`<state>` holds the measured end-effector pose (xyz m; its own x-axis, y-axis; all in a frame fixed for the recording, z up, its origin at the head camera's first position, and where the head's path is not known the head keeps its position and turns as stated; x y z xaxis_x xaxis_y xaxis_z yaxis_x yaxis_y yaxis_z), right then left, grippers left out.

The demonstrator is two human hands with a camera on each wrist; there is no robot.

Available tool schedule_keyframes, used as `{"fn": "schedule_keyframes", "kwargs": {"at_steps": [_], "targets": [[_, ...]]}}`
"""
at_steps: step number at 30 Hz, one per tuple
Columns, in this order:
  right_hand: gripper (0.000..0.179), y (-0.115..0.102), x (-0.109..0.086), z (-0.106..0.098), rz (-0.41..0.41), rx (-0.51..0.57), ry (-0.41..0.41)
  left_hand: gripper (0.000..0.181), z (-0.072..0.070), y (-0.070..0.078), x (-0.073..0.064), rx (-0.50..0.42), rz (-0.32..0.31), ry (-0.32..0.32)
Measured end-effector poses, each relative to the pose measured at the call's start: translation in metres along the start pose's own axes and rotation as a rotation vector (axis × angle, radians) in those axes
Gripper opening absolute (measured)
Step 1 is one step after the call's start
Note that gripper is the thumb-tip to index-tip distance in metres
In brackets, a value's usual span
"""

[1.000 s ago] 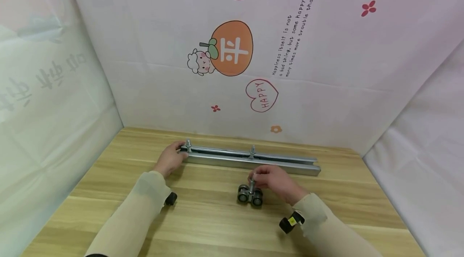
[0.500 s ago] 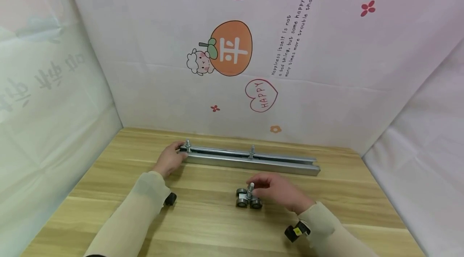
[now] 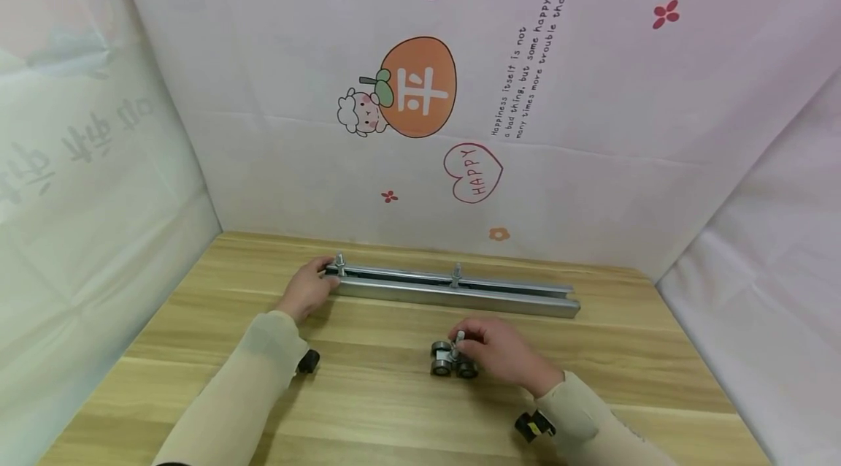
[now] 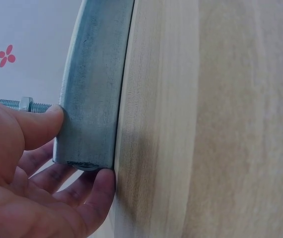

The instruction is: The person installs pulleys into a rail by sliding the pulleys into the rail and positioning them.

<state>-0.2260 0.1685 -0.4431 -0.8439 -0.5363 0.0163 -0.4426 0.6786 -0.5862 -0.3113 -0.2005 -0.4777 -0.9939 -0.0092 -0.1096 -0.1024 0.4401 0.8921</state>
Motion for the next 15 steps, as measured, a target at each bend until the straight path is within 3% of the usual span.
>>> {"fn": "schedule_keyframes", "kwargs": {"at_steps": [15], "targets": [[0.012, 0.008, -0.011, -0.012, -0.006, -0.114, -0.004, 0.055, 0.000, 0.004, -0.002, 0.007, 0.009, -0.003]]}}
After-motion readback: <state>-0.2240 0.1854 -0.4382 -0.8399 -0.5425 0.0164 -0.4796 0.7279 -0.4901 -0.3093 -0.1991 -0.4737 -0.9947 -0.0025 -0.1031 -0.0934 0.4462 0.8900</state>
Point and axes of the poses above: each hand's wrist, its own x-axis towards the middle knuckle, its own z-axis out of the palm, y = z × x, the point moved 1 cm from there along x, towards the middle knuckle, and after that the axes turned 6 degrees about -x, right-handed, at the moved point
